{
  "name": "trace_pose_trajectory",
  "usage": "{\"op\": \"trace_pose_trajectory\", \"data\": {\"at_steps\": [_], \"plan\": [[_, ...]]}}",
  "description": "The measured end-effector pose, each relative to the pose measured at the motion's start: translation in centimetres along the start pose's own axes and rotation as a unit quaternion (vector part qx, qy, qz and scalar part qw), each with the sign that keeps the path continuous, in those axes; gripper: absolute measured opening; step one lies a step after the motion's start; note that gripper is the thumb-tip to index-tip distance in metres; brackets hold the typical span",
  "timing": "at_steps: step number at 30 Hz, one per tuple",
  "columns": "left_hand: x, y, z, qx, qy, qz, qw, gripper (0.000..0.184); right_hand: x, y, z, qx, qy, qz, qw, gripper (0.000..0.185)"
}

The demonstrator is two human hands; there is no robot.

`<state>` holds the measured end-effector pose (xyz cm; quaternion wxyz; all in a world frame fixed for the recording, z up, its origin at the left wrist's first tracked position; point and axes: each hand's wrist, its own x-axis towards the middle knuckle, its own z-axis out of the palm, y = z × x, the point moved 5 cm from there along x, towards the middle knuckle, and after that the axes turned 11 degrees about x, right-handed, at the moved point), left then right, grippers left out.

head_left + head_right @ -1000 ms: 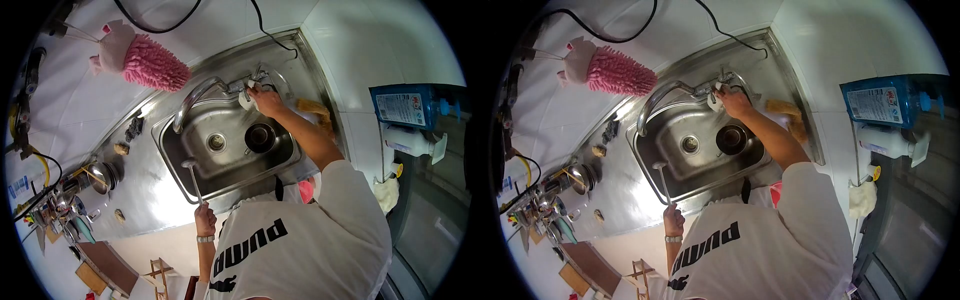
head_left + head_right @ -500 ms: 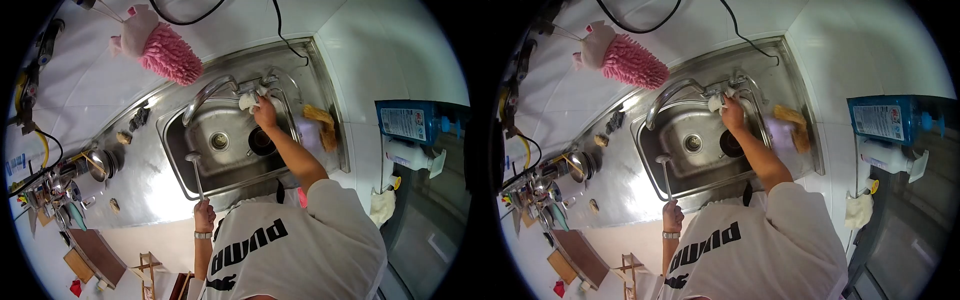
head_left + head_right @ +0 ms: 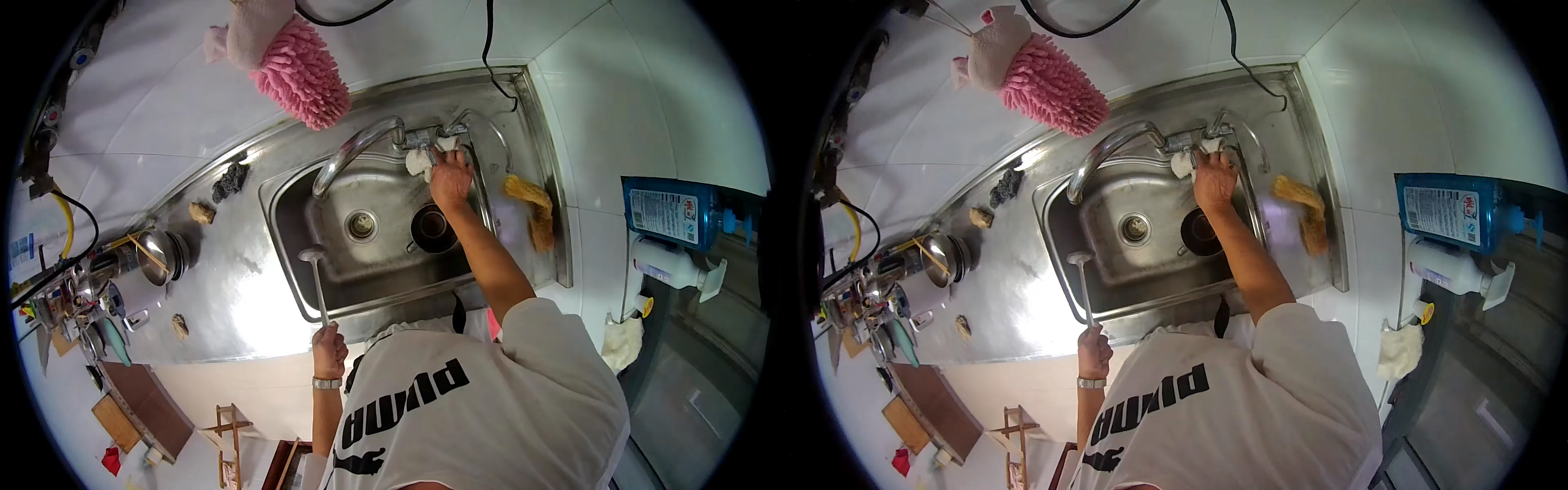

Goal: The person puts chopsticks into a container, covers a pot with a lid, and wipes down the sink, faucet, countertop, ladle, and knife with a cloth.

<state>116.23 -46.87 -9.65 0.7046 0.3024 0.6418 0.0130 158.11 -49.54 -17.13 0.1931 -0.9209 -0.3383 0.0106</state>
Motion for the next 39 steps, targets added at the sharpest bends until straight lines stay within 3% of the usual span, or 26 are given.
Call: {"op": "trace_pose_trajectory", "data": {"at_steps": [4,6,10,12,13,17,19,25,28,29,31,34,35,37,38,39], "plan": [[0.2,0.2,0.0,0.005,0.006,0.001,1.000,0.021,1.1,0.4,-1.2,0.055,0.046,0.028,0.997,0.039],[0.3,0.3,0.0,0.003,-0.001,0.001,1.000,0.022,1.3,1.0,-0.4,0.102,0.013,0.138,0.985,0.041],[0.4,0.7,0.4,0.006,0.004,0.000,1.000,0.023,0.8,1.9,1.2,0.143,0.064,0.138,0.978,0.045],[0.5,0.8,0.5,0.011,0.007,-0.002,1.000,0.023,0.3,1.1,0.8,0.207,0.105,0.052,0.971,0.052],[0.6,0.7,0.5,0.009,0.006,-0.005,1.000,0.023,-0.3,0.8,0.6,0.207,0.106,0.054,0.971,0.052],[0.7,0.7,1.0,0.010,0.003,-0.012,1.000,0.023,-2.0,-0.5,0.6,0.180,0.045,-0.008,0.983,0.056],[0.8,0.8,1.2,0.014,-0.003,-0.010,1.000,0.023,-1.8,-0.7,0.1,0.084,-0.007,-0.012,0.996,0.056],[0.6,1.2,1.8,0.025,0.004,-0.005,1.000,0.023,1.3,-0.1,-2.3,0.003,-0.160,0.081,0.984,0.054],[0.6,0.8,1.5,0.014,0.002,-0.004,1.000,0.023,1.2,1.5,0.1,0.127,-0.209,0.123,0.962,0.054],[0.7,0.7,1.5,0.009,-0.007,-0.002,1.000,0.023,0.9,1.6,1.0,0.126,-0.209,0.123,0.962,0.054],[0.9,0.4,1.5,0.011,-0.010,-0.004,1.000,0.023,0.3,1.4,2.0,0.190,-0.118,0.103,0.969,0.056],[1.0,0.5,1.9,0.017,-0.018,-0.006,1.000,0.024,1.3,1.3,3.5,0.164,-0.035,0.060,0.984,0.053],[1.1,0.6,2.1,0.018,-0.021,-0.008,1.000,0.023,1.9,1.9,3.7,0.165,-0.035,0.061,0.984,0.053],[1.2,1.0,2.1,0.025,-0.024,0.000,0.999,0.023,3.3,1.6,1.5,0.190,-0.227,0.130,0.946,0.051],[1.2,1.1,2.1,0.031,-0.029,0.007,0.999,0.023,3.3,3.2,3.5,0.188,-0.153,0.114,0.964,0.048],[1.1,1.2,2.2,0.031,-0.029,0.008,0.999,0.023,3.2,3.5,3.8,0.188,-0.153,0.114,0.963,0.048]]}}
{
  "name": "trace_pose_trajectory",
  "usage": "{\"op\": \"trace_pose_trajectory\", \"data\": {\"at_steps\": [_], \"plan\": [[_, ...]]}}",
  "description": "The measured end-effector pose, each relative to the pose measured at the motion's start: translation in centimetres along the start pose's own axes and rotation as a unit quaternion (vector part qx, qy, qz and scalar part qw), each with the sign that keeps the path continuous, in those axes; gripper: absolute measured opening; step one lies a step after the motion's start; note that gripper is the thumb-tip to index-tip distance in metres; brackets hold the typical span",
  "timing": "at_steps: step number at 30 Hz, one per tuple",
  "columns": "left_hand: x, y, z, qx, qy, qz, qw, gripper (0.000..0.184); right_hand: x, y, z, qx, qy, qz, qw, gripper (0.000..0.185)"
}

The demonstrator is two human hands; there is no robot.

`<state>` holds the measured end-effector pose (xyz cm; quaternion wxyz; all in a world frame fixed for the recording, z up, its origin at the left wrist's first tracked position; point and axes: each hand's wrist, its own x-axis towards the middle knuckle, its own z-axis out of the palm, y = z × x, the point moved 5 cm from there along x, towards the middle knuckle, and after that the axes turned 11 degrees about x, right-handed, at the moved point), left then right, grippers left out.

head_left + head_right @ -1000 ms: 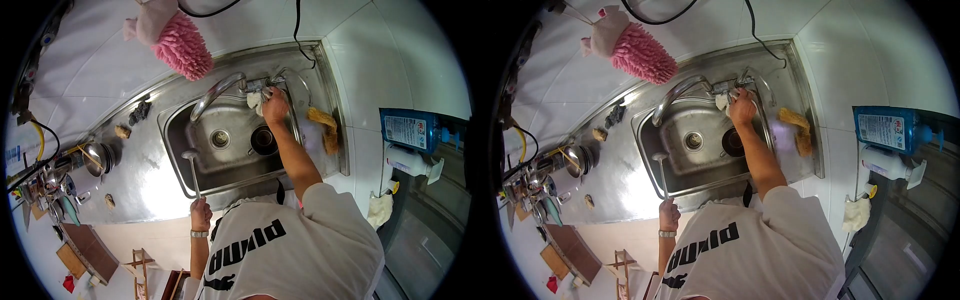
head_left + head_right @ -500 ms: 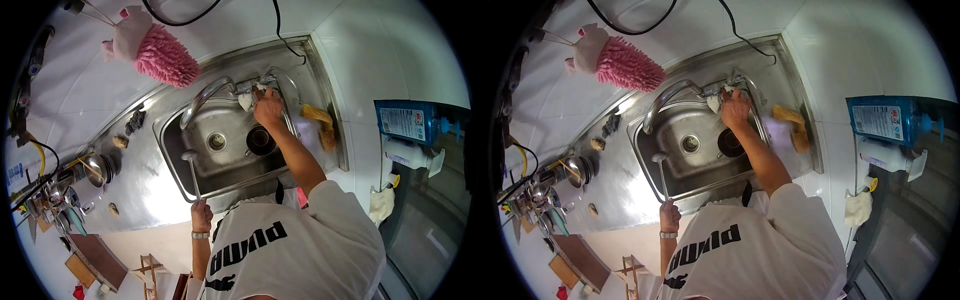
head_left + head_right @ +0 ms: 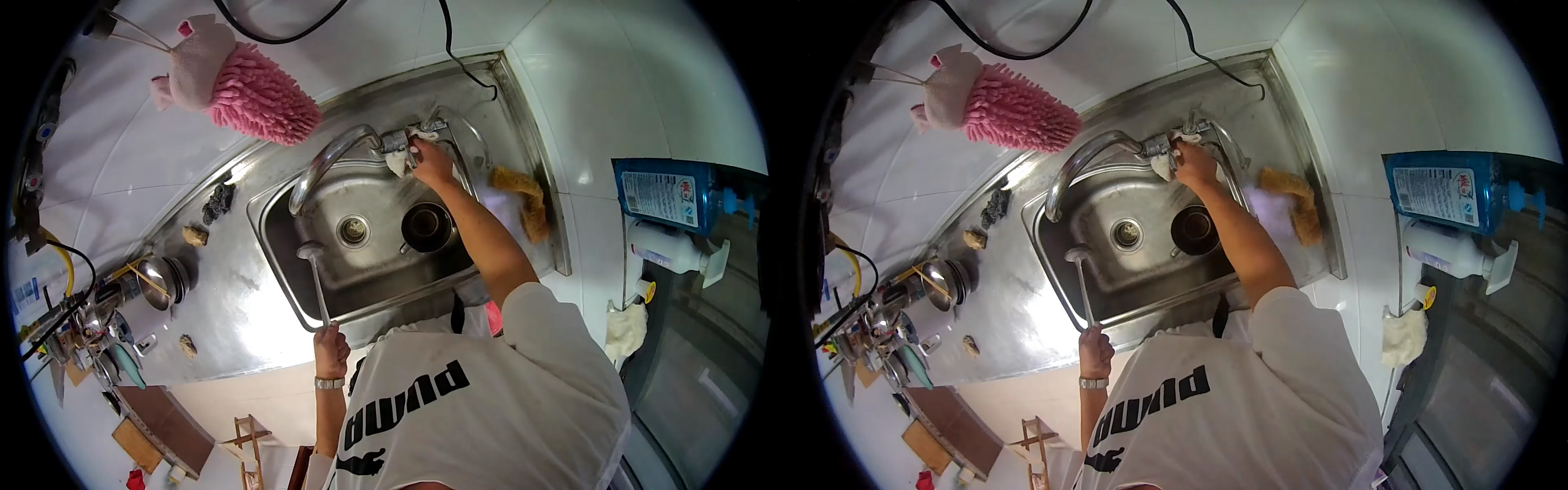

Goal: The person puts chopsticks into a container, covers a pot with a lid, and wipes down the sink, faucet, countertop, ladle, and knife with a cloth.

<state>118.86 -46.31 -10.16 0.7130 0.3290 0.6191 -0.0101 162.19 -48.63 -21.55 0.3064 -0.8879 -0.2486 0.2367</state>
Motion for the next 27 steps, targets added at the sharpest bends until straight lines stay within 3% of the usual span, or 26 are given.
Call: {"op": "trace_pose_trajectory", "data": {"at_steps": [3,5,8,11,16,18,20,22,24,25,27], "plan": [[-0.4,0.2,-0.7,-0.004,0.021,-0.002,1.000,0.022,-0.4,-0.1,0.1,-0.004,0.055,-0.019,0.998,0.039],[-0.7,0.2,-1.0,-0.013,0.017,0.010,1.000,0.022,-2.1,-1.5,-1.2,0.048,0.169,-0.073,0.982,0.037],[-1.1,0.1,-1.3,-0.026,0.040,-0.011,0.999,0.022,-3.1,-1.3,-0.1,0.054,0.217,-0.062,0.973,0.039],[-0.9,-0.1,-1.2,-0.021,0.029,-0.008,0.999,0.022,-2.5,-0.8,1.3,-0.070,0.171,-0.052,0.981,0.036],[-0.2,0.2,-0.3,0.000,0.020,-0.004,1.000,0.021,-2.8,-1.6,-0.8,-0.077,0.102,-0.052,0.990,0.031],[-0.2,0.2,-0.4,0.004,0.009,0.002,1.000,0.021,-2.0,-0.8,-1.9,-0.135,0.059,-0.070,0.987,0.021],[0.0,-0.1,-0.7,-0.004,0.015,0.001,1.000,0.021,-1.7,0.4,-2.9,-0.149,0.078,-0.096,0.981,0.017],[-0.6,0.2,-0.7,-0.008,0.020,0.004,1.000,0.021,-1.6,3.5,-3.3,-0.195,0.007,0.012,0.981,0.020],[-1.0,0.2,-1.1,-0.015,0.026,0.007,1.000,0.021,-1.2,6.3,-5.2,-0.104,0.145,-0.065,0.982,0.024],[-0.8,-0.1,-1.4,-0.017,0.032,0.006,0.999,0.021,-3.0,2.9,-8.1,-0.113,0.239,-0.087,0.960,0.014],[-1.1,-0.9,-1.9,-0.018,0.035,-0.001,0.999,0.022,-3.2,4.0,-8.5,-0.139,0.238,-0.087,0.957,0.014]]}}
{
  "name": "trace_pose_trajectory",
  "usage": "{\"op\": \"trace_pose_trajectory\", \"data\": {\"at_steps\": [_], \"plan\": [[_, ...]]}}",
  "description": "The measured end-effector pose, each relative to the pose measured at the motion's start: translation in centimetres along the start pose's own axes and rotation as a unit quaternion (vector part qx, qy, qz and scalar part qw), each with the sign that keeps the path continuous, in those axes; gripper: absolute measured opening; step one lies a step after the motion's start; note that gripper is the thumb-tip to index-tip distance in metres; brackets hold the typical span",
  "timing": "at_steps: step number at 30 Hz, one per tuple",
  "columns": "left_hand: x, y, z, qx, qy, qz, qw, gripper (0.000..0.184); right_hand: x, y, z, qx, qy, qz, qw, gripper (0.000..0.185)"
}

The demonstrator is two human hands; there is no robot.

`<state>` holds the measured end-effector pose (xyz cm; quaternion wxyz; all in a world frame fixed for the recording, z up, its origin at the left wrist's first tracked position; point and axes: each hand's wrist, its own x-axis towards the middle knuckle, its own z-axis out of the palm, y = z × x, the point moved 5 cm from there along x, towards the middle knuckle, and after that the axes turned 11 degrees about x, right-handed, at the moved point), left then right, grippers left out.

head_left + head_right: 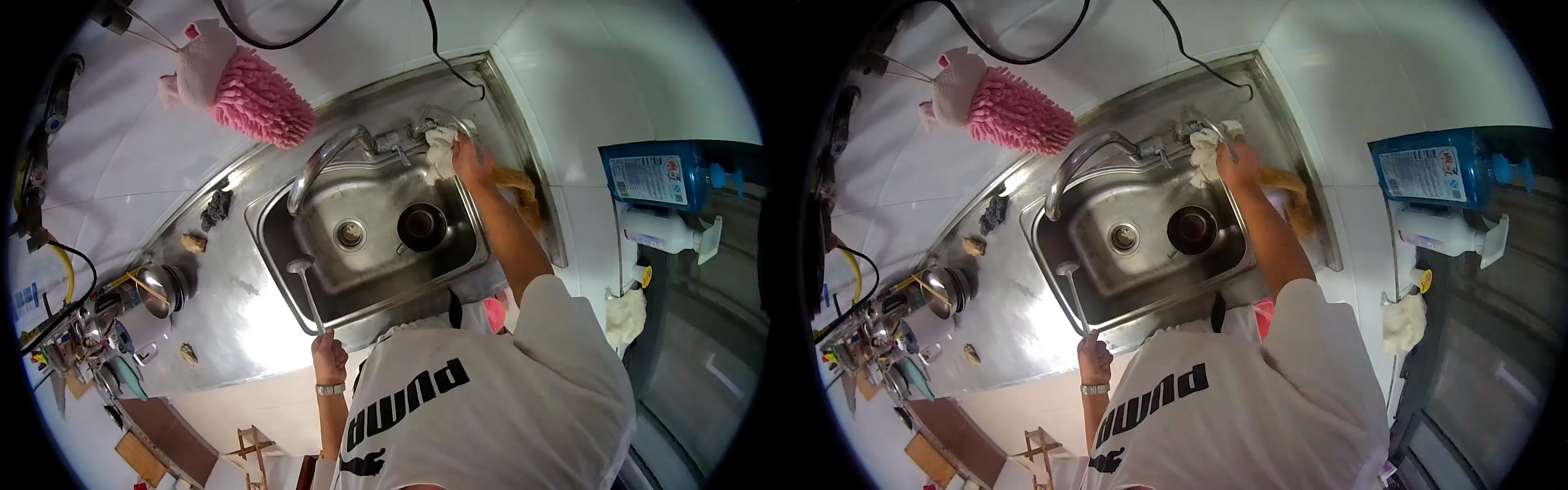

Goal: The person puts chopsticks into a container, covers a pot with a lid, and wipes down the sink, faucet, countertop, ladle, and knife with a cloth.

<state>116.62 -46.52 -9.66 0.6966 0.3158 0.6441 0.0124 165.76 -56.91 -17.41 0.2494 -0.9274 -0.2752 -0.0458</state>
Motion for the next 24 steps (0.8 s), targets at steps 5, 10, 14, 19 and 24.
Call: {"op": "trace_pose_trajectory", "data": {"at_steps": [5,10,14,19,24], "plan": [[1.2,-0.5,0.5,-0.012,-0.014,-0.004,1.000,0.024,-0.6,1.2,3.0,0.084,0.047,-0.083,0.992,0.027],[0.6,0.7,1.7,0.002,-0.011,-0.007,1.000,0.024,3.0,0.5,2.1,0.066,-0.117,0.060,0.989,0.033],[0.2,0.5,1.4,0.010,0.013,-0.005,1.000,0.025,7.4,1.7,4.6,0.074,-0.050,-0.011,0.996,0.033],[0.1,0.1,1.8,0.001,0.014,-0.011,1.000,0.024,10.2,1.4,4.1,0.109,-0.098,-0.021,0.989,0.035],[0.2,0.6,3.1,0.012,-0.008,-0.008,1.000,0.024,9.3,2.0,4.0,0.163,-0.131,-0.062,0.976,0.031]]}}
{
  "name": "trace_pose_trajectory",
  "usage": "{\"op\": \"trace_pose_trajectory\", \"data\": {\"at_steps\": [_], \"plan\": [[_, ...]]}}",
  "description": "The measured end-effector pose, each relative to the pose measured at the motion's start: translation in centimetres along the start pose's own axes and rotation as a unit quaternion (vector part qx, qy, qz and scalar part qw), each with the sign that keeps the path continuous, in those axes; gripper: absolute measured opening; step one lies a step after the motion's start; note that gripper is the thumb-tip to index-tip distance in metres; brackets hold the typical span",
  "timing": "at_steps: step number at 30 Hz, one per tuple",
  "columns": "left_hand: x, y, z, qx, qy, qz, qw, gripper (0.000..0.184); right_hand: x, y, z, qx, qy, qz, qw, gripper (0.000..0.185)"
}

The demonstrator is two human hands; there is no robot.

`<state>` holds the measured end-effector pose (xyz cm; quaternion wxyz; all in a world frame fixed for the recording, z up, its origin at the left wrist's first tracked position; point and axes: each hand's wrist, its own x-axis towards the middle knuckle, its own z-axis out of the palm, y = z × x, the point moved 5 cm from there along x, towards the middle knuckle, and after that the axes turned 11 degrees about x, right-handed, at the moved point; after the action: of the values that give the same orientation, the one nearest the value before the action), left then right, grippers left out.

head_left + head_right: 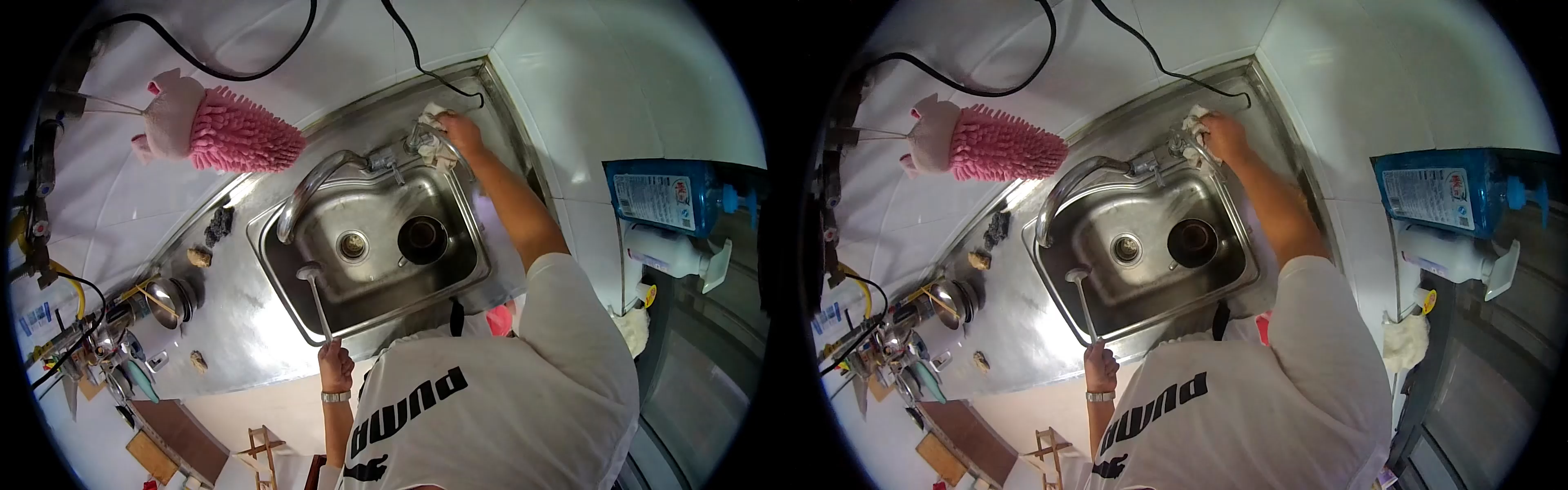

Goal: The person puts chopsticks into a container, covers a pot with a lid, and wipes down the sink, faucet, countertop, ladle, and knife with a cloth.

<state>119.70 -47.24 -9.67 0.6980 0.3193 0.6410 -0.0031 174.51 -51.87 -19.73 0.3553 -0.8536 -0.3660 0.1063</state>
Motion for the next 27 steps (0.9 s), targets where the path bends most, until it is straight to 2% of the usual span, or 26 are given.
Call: {"op": "trace_pose_trajectory", "data": {"at_steps": [2,5,6,7,9,10,12,16,18,19,21,25,27], "plan": [[0.2,0.0,0.1,-0.001,0.002,0.000,1.000,0.024,-1.5,-1.2,-0.7,-0.072,-0.054,0.020,0.996,0.027],[0.6,0.0,0.8,-0.005,0.000,-0.004,1.000,0.025,-4.1,-1.7,-0.6,-0.061,-0.014,0.051,0.997,0.027],[0.7,0.2,1.0,-0.004,-0.001,-0.004,1.000,0.026,-4.0,-1.4,-0.2,-0.055,-0.005,0.066,0.996,0.043],[0.8,0.3,1.1,-0.003,-0.002,-0.004,1.000,0.026,-3.8,-1.2,0.0,-0.055,-0.004,0.067,0.996,0.043],[0.8,0.3,1.2,0.007,0.003,-0.011,1.000,0.027,-3.5,-0.2,0.4,-0.041,-0.018,0.165,0.985,0.041],[0.7,0.5,1.3,0.007,0.003,-0.010,1.000,0.027,-3.3,-0.3,0.5,-0.041,-0.018,0.165,0.985,0.041],[0.3,0.9,1.2,0.019,0.007,0.006,1.000,0.026,-2.8,-1.1,0.2,-0.056,0.026,0.144,0.988,0.023],[0.3,0.3,0.3,0.010,0.037,-0.003,0.999,0.020,-0.6,-1.8,-1.5,-0.091,-0.053,0.127,0.986,0.027],[0.2,0.1,0.2,0.008,0.027,-0.005,1.000,0.021,1.0,-1.8,-1.1,-0.099,-0.118,0.080,0.985,0.030],[0.2,0.0,0.2,0.005,0.017,-0.006,1.000,0.021,1.6,-1.5,-1.1,-0.098,-0.118,0.077,0.985,0.030],[-0.2,0.0,0.3,0.002,0.021,-0.006,1.000,0.022,2.7,-1.8,-0.5,-0.153,-0.144,-0.007,0.978,0.025],[-0.2,-0.7,0.4,-0.008,0.003,-0.003,1.000,0.025,4.7,-2.5,0.1,-0.158,-0.172,-0.078,0.969,0.029],[-0.2,-0.8,0.5,-0.008,0.007,-0.009,1.000,0.026,5.6,-3.4,0.5,-0.171,-0.262,-0.079,0.947,0.031]]}}
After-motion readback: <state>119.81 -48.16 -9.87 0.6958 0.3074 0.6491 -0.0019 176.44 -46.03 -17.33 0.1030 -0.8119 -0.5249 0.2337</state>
